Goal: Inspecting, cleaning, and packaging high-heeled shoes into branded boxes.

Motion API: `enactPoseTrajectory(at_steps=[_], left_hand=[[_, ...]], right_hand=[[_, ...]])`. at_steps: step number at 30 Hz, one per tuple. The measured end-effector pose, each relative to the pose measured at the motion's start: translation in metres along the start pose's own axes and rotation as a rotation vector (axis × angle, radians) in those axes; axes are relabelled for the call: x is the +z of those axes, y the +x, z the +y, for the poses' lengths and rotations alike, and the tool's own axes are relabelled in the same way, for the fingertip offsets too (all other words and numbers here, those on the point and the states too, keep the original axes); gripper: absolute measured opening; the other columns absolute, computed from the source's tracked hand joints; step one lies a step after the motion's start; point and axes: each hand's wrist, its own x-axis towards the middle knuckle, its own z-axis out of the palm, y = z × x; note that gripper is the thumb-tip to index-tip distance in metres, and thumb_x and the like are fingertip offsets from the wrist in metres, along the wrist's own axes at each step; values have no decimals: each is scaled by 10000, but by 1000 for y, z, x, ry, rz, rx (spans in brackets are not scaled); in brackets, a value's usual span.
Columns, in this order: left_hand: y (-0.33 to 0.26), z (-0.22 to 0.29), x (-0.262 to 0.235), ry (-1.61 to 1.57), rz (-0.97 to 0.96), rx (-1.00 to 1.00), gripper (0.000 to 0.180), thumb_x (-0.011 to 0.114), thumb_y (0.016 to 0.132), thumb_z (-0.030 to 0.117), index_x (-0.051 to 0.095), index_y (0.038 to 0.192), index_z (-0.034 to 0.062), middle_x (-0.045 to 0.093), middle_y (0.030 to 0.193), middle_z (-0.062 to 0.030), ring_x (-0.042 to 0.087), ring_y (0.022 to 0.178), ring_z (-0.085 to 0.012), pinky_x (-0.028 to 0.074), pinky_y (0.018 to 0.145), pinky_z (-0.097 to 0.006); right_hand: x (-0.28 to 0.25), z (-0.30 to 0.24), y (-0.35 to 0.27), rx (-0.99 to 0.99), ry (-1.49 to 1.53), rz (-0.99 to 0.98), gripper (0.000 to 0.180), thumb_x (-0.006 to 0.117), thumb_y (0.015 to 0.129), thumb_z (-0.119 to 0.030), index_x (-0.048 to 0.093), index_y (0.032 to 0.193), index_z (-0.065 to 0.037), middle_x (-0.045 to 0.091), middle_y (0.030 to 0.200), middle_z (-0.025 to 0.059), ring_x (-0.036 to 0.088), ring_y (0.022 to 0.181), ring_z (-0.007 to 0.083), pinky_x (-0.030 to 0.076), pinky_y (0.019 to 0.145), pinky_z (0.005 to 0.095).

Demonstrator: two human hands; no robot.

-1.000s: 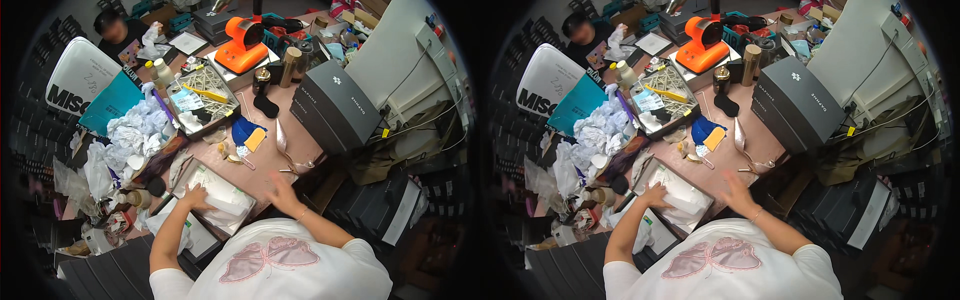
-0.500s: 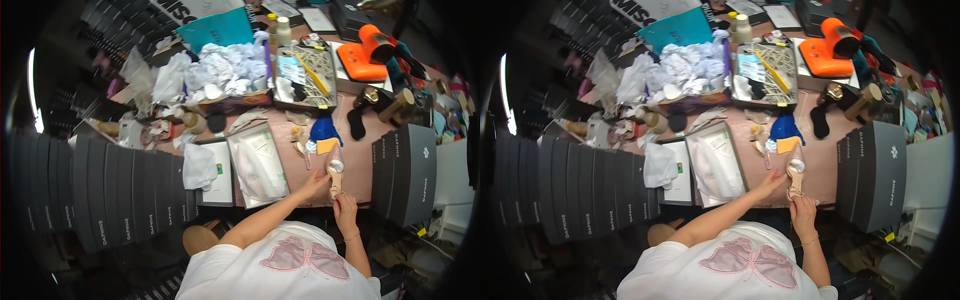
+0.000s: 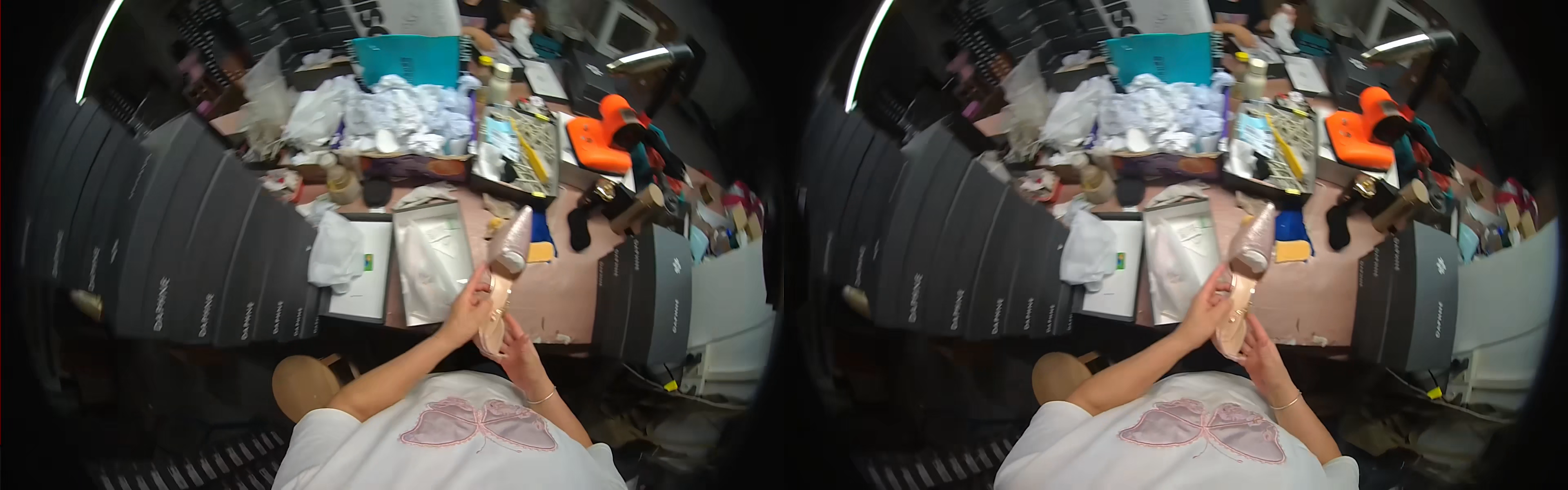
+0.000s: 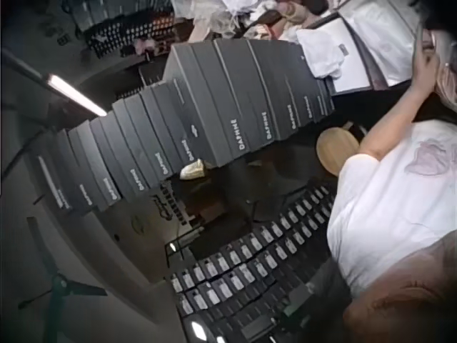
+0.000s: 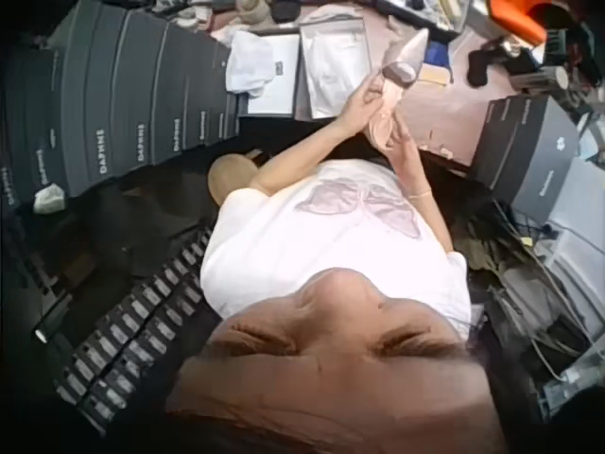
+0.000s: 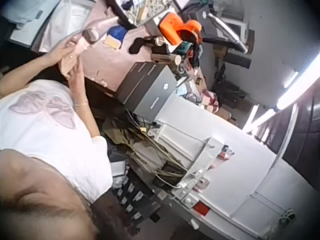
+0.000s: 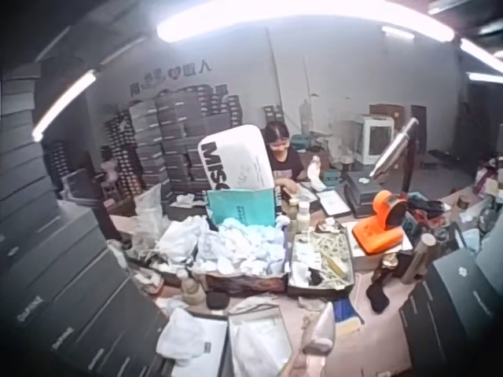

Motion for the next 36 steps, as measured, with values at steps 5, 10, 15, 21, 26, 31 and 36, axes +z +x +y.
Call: enactPoseTrajectory(at_steps=[5, 10, 15, 21, 26, 31, 36], left_hand=[[-92, -12, -26, 138, 78, 225, 646, 535, 950, 208, 191, 1473, 45, 448, 1261, -154, 474, 1166, -234, 410, 960, -335], [-147, 8, -92, 242, -187, 101, 485, 470, 979, 312, 443, 1343, -8, 501, 1281, -135, 517, 1163, -211, 423, 959, -309], [-125, 46, -222, 1387, 283, 233, 535, 626, 768, 50, 472, 1277, -2, 441, 1318, -233, 400, 1249, -390, 371, 1023, -428], [-32, 6, -336, 2161, 332, 48, 361, 514, 850, 157, 577, 1199, 90, 470, 1318, -193, 311, 1340, -348, 220, 1093, -535], [1, 61, -275, 1450, 560, 314, 154, 559, 850, 158, 658, 907, 54, 625, 864, -165, 601, 879, -360, 480, 758, -437], [20, 106, -219, 1324, 519, 410, 165, 664, 790, 157, 652, 861, 8, 622, 840, -191, 612, 794, -369, 473, 668, -434], [0, 125, -148, 934, 342, 422, 152, 614, 837, 114, 638, 927, -7, 633, 797, -178, 632, 727, -308, 477, 658, -355]], right_hand=[[79, 24, 12, 64, -610, -106, 867, 639, 769, -2, 129, 1470, -27, 438, 1282, 122, 457, 1167, 190, 386, 970, 282], [74, 49, 3, 295, -751, -132, 949, 712, 752, -80, 107, 1482, -41, 495, 1164, 117, 511, 1035, 160, 412, 899, 251], [70, 29, -24, 355, -381, -183, 970, 637, 707, -157, 84, 1504, -117, 541, 1138, 170, 568, 1015, 222, 455, 909, 331], [65, 4, -21, 318, -291, -184, 964, 692, 652, -223, 208, 1469, -56, 528, 1232, 218, 605, 1004, 250, 488, 895, 365], [51, -39, -4, 331, -388, -291, 973, 755, 679, -291, 230, 1453, -21, 594, 1109, 207, 621, 951, 228, 491, 848, 327], [54, -68, 31, 485, -232, -541, 1019, 764, 690, -311, 176, 1471, -26, 472, 1284, 249, 596, 1021, 261, 512, 811, 357], [92, -57, 82, 738, 192, -724, 941, 710, 762, -256, 140, 1493, -97, 262, 1460, 248, 572, 1090, 327, 547, 760, 422]])
